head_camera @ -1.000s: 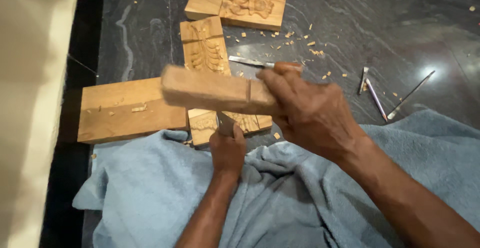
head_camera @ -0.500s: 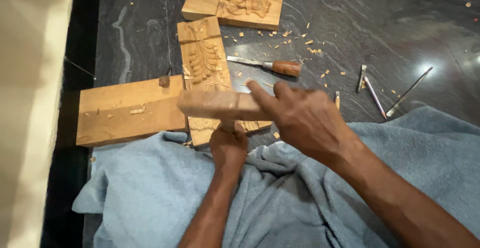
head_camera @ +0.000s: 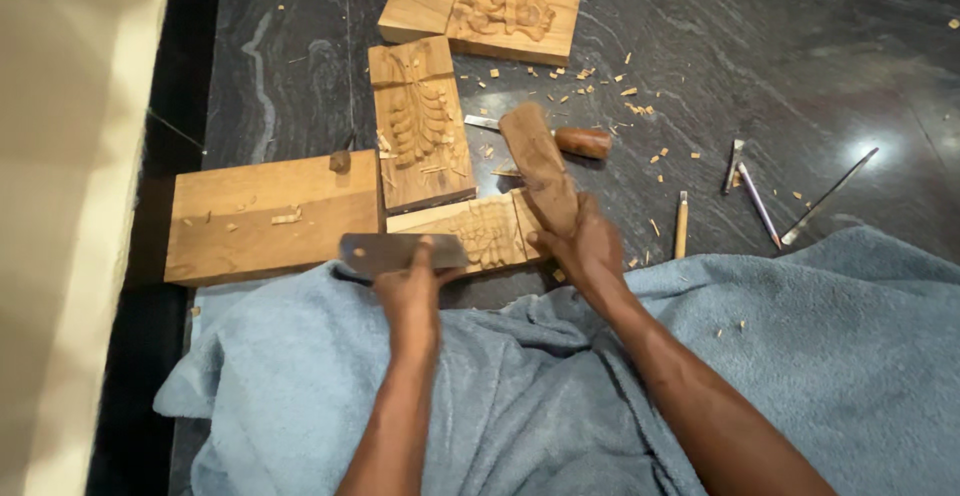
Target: The person carves a wooden block using a chisel and a wooden mallet. They repeatedly strike the chisel to shape the wood, creating wood shavings. Several other carved wooden blocks are visible on the floor.
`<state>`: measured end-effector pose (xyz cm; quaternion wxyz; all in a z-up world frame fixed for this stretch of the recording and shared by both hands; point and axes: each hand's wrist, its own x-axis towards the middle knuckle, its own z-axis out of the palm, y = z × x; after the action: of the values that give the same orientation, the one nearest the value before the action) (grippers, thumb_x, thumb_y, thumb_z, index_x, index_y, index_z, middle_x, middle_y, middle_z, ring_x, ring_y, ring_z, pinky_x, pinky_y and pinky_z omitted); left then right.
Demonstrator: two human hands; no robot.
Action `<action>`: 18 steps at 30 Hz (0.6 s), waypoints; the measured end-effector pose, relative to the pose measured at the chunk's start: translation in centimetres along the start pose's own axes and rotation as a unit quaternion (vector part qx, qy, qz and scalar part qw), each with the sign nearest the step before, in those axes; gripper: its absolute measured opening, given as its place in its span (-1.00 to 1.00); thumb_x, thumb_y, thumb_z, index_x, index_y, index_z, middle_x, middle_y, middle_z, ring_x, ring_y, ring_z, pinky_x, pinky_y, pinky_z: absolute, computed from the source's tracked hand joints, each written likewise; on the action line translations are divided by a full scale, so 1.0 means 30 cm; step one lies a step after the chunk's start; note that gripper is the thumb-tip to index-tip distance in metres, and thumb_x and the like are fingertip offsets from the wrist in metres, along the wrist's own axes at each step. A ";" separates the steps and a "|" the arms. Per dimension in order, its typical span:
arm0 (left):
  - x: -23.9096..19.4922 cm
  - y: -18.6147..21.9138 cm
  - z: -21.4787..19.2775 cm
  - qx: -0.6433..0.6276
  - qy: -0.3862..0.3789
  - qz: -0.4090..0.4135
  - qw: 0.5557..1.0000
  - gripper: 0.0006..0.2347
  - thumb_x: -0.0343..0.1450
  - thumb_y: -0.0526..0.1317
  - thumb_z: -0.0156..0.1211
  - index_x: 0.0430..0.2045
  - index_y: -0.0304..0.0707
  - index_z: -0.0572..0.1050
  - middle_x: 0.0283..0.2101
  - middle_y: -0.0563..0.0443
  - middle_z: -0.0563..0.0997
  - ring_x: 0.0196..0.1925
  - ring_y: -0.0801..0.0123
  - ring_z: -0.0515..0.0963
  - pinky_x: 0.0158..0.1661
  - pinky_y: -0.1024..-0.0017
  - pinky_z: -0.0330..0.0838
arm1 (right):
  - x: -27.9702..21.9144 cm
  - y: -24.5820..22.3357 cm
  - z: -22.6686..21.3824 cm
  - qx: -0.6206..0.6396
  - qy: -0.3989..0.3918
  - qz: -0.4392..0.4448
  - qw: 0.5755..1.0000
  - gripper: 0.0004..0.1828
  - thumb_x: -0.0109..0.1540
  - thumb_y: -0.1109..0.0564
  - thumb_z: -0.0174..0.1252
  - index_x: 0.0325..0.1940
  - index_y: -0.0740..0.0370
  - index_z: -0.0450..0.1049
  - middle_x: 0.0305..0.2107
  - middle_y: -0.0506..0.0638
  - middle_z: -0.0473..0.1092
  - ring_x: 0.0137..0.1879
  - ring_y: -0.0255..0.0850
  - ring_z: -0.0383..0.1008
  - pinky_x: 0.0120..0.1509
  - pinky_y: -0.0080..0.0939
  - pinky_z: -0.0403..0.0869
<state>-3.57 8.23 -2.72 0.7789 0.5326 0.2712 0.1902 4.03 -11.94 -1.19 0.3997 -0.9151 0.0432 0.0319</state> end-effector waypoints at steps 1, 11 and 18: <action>-0.002 -0.022 -0.001 0.011 -0.030 0.006 0.999 -0.72 0.44 -0.26 0.21 -0.09 -0.56 0.44 -0.13 -0.14 0.60 -0.23 0.29 0.69 -0.27 0.28 0.75 | 0.001 -0.010 0.005 0.023 -0.017 0.046 0.999 -0.28 -0.04 -0.04 0.51 0.07 0.27 0.36 -0.24 0.26 0.55 -0.15 0.17 0.60 -0.08 0.10 0.52; 0.110 -0.162 0.028 0.105 0.085 -0.055 0.989 -0.69 0.35 -0.16 0.29 -0.22 -0.51 0.53 -0.32 -0.10 0.64 -0.45 0.31 0.63 -0.48 0.33 0.57 | 0.043 -0.033 0.104 0.011 0.087 0.042 0.995 -0.28 -0.04 -0.02 0.46 0.06 0.37 0.36 -0.17 0.40 0.50 -0.02 0.33 0.52 0.07 0.19 0.46; 0.098 -0.129 0.030 0.215 0.044 0.035 0.975 -0.64 0.41 -0.05 0.23 -0.37 -0.55 0.60 -0.43 -0.21 0.72 -0.49 0.22 0.72 -0.38 0.30 0.56 | 0.099 0.005 0.108 0.017 0.095 0.037 0.995 -0.22 -0.08 -0.02 0.57 0.06 0.39 0.40 -0.26 0.36 0.51 -0.16 0.24 0.54 -0.09 0.15 0.49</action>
<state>-0.69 7.90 -6.71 0.6259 0.6882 0.3210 0.1779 6.89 -9.83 -3.78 0.4080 -0.9047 0.1155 -0.0413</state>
